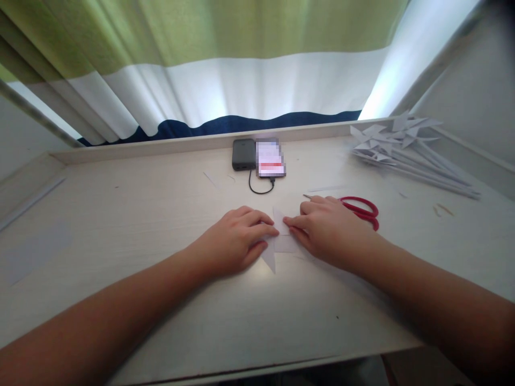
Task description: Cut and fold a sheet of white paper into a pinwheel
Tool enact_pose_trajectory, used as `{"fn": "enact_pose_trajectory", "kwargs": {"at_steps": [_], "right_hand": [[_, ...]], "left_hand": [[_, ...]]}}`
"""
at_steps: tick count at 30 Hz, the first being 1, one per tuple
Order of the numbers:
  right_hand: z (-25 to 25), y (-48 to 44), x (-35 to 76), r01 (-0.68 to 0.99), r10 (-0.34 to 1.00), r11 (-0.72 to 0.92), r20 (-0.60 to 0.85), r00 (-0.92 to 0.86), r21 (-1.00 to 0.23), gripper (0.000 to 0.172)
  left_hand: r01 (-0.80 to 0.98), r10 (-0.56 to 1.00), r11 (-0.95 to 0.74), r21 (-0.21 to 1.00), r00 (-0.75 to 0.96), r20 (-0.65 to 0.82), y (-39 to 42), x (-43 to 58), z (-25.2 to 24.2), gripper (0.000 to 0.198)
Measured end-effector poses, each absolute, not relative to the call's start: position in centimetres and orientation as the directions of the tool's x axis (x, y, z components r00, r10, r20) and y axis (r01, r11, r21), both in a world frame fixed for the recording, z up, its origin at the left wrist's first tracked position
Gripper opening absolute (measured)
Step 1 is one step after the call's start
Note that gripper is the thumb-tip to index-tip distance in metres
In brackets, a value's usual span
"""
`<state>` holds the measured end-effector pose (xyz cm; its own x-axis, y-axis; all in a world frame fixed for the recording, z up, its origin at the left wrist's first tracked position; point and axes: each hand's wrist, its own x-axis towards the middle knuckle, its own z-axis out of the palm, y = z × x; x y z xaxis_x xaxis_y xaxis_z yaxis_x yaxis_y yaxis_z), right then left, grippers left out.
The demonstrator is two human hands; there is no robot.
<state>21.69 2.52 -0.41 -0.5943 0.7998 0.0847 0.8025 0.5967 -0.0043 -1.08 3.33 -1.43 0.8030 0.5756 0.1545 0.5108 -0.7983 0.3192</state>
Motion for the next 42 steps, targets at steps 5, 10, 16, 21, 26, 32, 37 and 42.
{"fn": "enact_pose_trajectory", "kwargs": {"at_steps": [5, 10, 16, 21, 26, 32, 37, 42], "right_hand": [[0.2, 1.3, 21.4, 0.750, 0.744, 0.657, 0.087, -0.662, 0.083, 0.027], [0.3, 0.6, 21.7, 0.673, 0.672, 0.739, 0.035, -0.740, 0.035, 0.030], [0.2, -0.7, 22.2, 0.662, 0.665, 0.744, 0.004, -0.747, 0.090, 0.044], [0.3, -1.1, 22.4, 0.688, 0.691, 0.723, -0.056, -0.721, 0.062, 0.045], [0.5, -0.8, 22.5, 0.711, 0.709, 0.703, -0.069, -0.701, -0.006, 0.041], [0.3, -0.8, 22.5, 0.701, 0.701, 0.713, 0.004, -0.713, -0.025, 0.039], [0.1, -0.8, 22.3, 0.691, 0.690, 0.722, 0.078, -0.720, -0.011, 0.032], [0.0, -0.7, 21.8, 0.726, 0.725, 0.686, 0.130, -0.677, -0.043, 0.038]], "left_hand": [[0.512, 0.581, -0.794, 0.328, 0.798, 0.162, 3.3, -1.1, -1.5, 0.030], [0.490, 0.564, -0.807, 0.329, 0.805, 0.184, 3.5, -1.2, -1.7, 0.031], [0.486, 0.561, -0.806, 0.337, 0.809, 0.176, 3.5, -1.2, -1.7, 0.030], [0.475, 0.563, -0.798, 0.371, 0.808, 0.174, 3.6, -1.4, -1.6, 0.031], [0.456, 0.566, -0.762, 0.460, 0.813, 0.132, 4.2, -1.9, -1.4, 0.036], [0.457, 0.592, -0.747, 0.483, 0.788, 0.169, 4.5, -2.0, -1.6, 0.036], [0.444, 0.529, -0.813, 0.377, 0.833, 0.160, 4.2, -1.9, -1.5, 0.029], [0.474, 0.552, -0.793, 0.382, 0.824, 0.124, 4.1, -2.0, -1.4, 0.029]]}}
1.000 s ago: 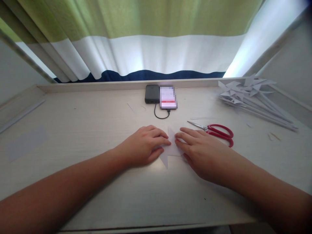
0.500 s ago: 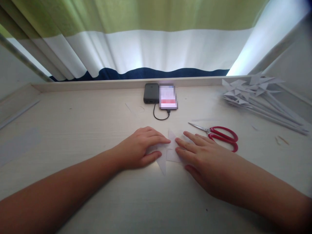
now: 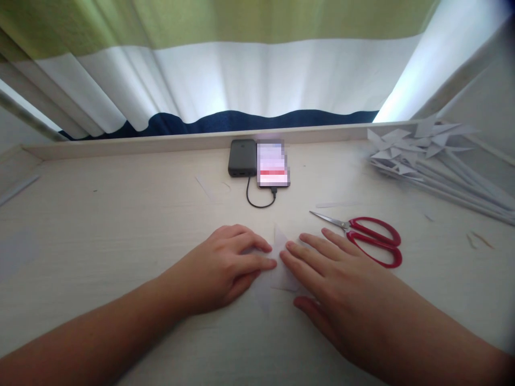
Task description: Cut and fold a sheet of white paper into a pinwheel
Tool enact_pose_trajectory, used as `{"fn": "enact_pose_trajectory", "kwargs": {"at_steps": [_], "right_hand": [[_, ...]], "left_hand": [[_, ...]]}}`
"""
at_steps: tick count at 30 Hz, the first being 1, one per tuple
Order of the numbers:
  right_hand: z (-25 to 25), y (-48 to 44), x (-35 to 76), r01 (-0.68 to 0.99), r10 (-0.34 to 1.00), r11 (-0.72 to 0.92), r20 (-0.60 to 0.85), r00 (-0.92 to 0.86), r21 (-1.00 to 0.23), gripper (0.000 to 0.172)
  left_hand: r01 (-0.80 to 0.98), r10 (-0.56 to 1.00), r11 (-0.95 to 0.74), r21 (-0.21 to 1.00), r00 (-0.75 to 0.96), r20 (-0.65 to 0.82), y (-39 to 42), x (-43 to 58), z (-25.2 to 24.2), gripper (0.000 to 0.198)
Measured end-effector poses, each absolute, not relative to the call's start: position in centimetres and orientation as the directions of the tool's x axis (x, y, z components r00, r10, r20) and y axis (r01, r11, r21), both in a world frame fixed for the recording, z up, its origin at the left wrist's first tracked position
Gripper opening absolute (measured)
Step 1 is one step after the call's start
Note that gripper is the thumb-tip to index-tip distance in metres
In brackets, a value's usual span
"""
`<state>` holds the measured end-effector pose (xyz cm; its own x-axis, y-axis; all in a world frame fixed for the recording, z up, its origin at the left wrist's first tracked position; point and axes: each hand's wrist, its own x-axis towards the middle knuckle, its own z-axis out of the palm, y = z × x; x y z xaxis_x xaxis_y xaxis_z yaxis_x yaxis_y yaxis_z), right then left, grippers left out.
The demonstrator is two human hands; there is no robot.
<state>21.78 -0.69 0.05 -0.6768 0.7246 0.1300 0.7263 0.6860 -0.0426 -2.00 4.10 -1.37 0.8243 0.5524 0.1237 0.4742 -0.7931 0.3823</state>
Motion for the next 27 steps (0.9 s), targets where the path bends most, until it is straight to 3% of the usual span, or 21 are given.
{"fn": "enact_pose_trajectory", "kwargs": {"at_steps": [9, 16, 27], "right_hand": [[-1.1, -0.6, 21.3, 0.717, 0.712, 0.696, 0.147, -0.686, -0.025, 0.049], [1.3, -0.1, 20.9, 0.751, 0.760, 0.641, -0.003, -0.650, -0.160, 0.033], [1.5, -0.2, 20.1, 0.745, 0.746, 0.666, 0.007, -0.666, -0.025, 0.035]], "left_hand": [[0.502, 0.603, -0.737, 0.452, 0.790, 0.106, 4.4, -1.6, -1.5, 0.027], [0.477, 0.582, -0.765, 0.432, 0.800, 0.148, 4.6, -1.8, -1.5, 0.024], [0.498, 0.588, -0.798, 0.339, 0.767, 0.257, 3.4, -1.2, -1.8, 0.023]]}}
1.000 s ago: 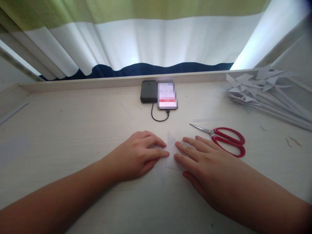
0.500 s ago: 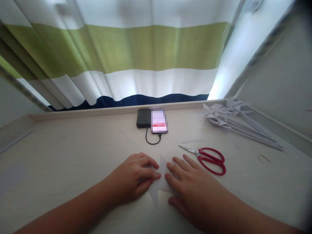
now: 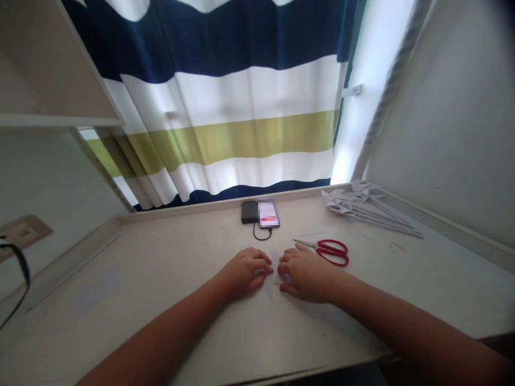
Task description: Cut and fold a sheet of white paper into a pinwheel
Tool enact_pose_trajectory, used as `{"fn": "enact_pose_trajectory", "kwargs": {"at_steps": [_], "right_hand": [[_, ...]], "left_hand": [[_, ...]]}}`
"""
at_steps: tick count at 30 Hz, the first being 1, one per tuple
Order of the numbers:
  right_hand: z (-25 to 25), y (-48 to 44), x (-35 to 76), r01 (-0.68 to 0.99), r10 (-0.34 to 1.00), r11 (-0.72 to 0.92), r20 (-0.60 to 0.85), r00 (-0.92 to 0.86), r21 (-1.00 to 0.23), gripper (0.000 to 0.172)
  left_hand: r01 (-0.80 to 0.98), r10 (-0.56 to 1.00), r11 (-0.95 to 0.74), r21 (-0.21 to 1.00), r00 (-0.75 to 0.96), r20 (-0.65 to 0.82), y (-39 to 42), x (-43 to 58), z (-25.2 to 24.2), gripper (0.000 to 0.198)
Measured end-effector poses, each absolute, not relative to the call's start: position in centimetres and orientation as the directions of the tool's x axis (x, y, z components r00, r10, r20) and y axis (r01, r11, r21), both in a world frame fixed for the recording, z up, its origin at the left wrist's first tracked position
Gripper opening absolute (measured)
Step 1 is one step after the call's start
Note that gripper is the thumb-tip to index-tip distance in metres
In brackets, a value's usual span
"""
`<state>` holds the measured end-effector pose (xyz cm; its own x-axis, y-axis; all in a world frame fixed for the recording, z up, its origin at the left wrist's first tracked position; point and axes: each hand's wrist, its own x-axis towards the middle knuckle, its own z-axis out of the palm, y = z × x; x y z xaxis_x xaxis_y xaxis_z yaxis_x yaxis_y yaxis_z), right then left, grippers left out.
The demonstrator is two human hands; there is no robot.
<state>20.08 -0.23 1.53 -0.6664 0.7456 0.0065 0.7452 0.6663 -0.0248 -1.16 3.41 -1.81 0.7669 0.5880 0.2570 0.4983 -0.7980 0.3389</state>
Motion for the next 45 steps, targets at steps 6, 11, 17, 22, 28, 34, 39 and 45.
{"fn": "enact_pose_trajectory", "kwargs": {"at_steps": [6, 11, 17, 22, 28, 34, 39, 45], "right_hand": [[1.1, -1.2, 19.2, 0.812, 0.812, 0.583, 0.017, -0.583, 0.011, 0.041], [-0.3, -3.1, 18.2, 0.881, 0.881, 0.473, 0.032, -0.472, -0.006, 0.062], [-1.1, -3.9, 18.1, 0.902, 0.904, 0.428, 0.037, -0.427, -0.054, 0.072], [-0.4, -2.3, 18.4, 0.895, 0.898, 0.439, 0.050, -0.436, -0.078, 0.066], [0.3, -0.8, 19.5, 0.885, 0.888, 0.461, 0.039, -0.459, -0.069, 0.067], [0.1, -0.1, 19.9, 0.867, 0.869, 0.495, 0.017, -0.495, -0.053, 0.074], [0.2, 1.4, 19.8, 0.874, 0.874, 0.485, -0.024, -0.486, -0.033, 0.072], [0.3, 1.3, 20.5, 0.868, 0.865, 0.497, -0.077, -0.496, -0.012, 0.054]], "left_hand": [[0.494, 0.561, -0.826, 0.270, 0.763, 0.320, 3.3, -1.3, -2.4, 0.021], [0.473, 0.550, -0.833, 0.288, 0.762, 0.341, 3.5, -1.2, -2.7, 0.022], [0.475, 0.552, -0.832, 0.285, 0.761, 0.341, 3.7, -1.4, -2.9, 0.022], [0.472, 0.549, -0.834, 0.287, 0.761, 0.344, 3.7, -1.5, -2.9, 0.021], [0.489, 0.559, -0.827, 0.277, 0.763, 0.325, 4.2, -1.5, -3.0, 0.020], [0.489, 0.562, -0.824, 0.286, 0.768, 0.307, 4.2, -1.2, -2.8, 0.020], [0.491, 0.571, -0.816, 0.306, 0.768, 0.290, 3.8, -1.0, -2.3, 0.019], [0.478, 0.573, -0.813, 0.332, 0.759, 0.310, 3.7, -1.1, -2.6, 0.022]]}}
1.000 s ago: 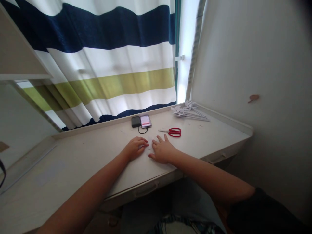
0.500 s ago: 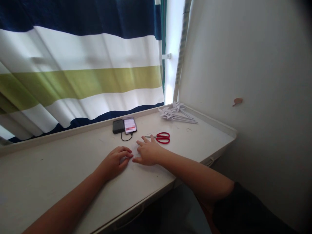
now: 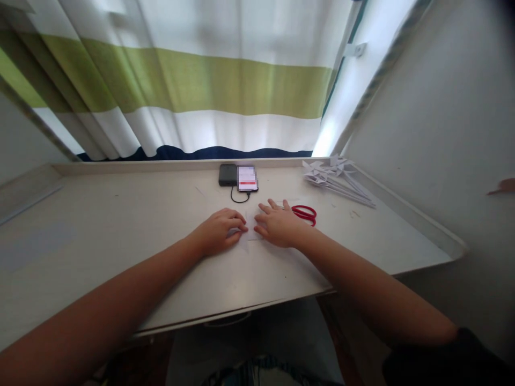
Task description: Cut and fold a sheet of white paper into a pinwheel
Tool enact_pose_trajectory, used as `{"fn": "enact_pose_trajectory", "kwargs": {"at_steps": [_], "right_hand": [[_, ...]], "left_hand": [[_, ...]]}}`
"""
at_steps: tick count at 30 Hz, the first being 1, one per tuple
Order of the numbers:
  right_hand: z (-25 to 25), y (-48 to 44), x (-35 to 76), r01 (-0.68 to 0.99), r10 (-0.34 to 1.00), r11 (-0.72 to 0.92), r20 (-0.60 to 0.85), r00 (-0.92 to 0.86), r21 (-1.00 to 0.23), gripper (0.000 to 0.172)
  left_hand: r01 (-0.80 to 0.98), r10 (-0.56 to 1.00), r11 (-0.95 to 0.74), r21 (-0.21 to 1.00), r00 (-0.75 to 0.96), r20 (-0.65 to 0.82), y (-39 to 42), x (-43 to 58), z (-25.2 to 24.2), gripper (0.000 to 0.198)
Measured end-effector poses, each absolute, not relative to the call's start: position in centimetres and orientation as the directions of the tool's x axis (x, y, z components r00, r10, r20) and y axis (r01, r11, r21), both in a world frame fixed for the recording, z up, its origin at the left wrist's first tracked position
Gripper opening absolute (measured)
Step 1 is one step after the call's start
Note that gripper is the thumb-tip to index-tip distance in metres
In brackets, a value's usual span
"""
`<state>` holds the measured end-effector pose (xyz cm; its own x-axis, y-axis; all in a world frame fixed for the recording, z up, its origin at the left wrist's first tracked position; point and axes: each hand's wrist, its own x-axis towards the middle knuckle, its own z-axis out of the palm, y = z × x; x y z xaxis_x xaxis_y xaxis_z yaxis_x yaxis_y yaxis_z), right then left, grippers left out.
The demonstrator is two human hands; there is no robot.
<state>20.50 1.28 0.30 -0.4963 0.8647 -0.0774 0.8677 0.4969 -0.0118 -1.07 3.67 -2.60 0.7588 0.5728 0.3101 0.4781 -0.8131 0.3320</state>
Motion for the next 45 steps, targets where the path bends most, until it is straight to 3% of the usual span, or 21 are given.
{"fn": "enact_pose_trajectory", "kwargs": {"at_steps": [14, 19, 24, 30, 38, 45], "right_hand": [[0.3, -3.5, 22.6, 0.853, 0.850, 0.522, -0.091, -0.519, 0.016, 0.059], [1.8, 0.4, 23.5, 0.848, 0.841, 0.523, -0.111, -0.529, -0.080, 0.062], [2.8, 4.0, 24.0, 0.891, 0.898, 0.434, -0.020, -0.441, -0.132, 0.044], [0.5, 3.9, 22.5, 0.679, 0.741, 0.624, 0.016, -0.672, -0.387, 0.030], [-1.5, 4.9, 21.7, 0.537, 0.650, 0.730, 0.185, -0.737, -0.422, 0.040], [-1.5, 4.3, 21.7, 0.551, 0.674, 0.689, 0.137, -0.726, -0.471, 0.038]], "left_hand": [[0.479, 0.575, -0.810, 0.338, 0.764, 0.293, 3.5, -1.1, -2.5, 0.023], [0.517, 0.637, -0.757, 0.400, 0.720, 0.275, 3.3, -1.2, -2.5, 0.031], [0.535, 0.668, -0.726, 0.432, 0.698, 0.257, 3.2, -1.2, -2.4, 0.032], [0.544, 0.675, -0.715, 0.438, 0.699, 0.235, 3.2, -1.3, -2.1, 0.027], [0.615, 0.747, -0.657, 0.436, 0.611, 0.263, 3.6, -1.4, -2.5, 0.022], [0.704, 0.813, -0.582, 0.407, 0.504, 0.290, 3.9, -2.0, -2.7, 0.019]]}}
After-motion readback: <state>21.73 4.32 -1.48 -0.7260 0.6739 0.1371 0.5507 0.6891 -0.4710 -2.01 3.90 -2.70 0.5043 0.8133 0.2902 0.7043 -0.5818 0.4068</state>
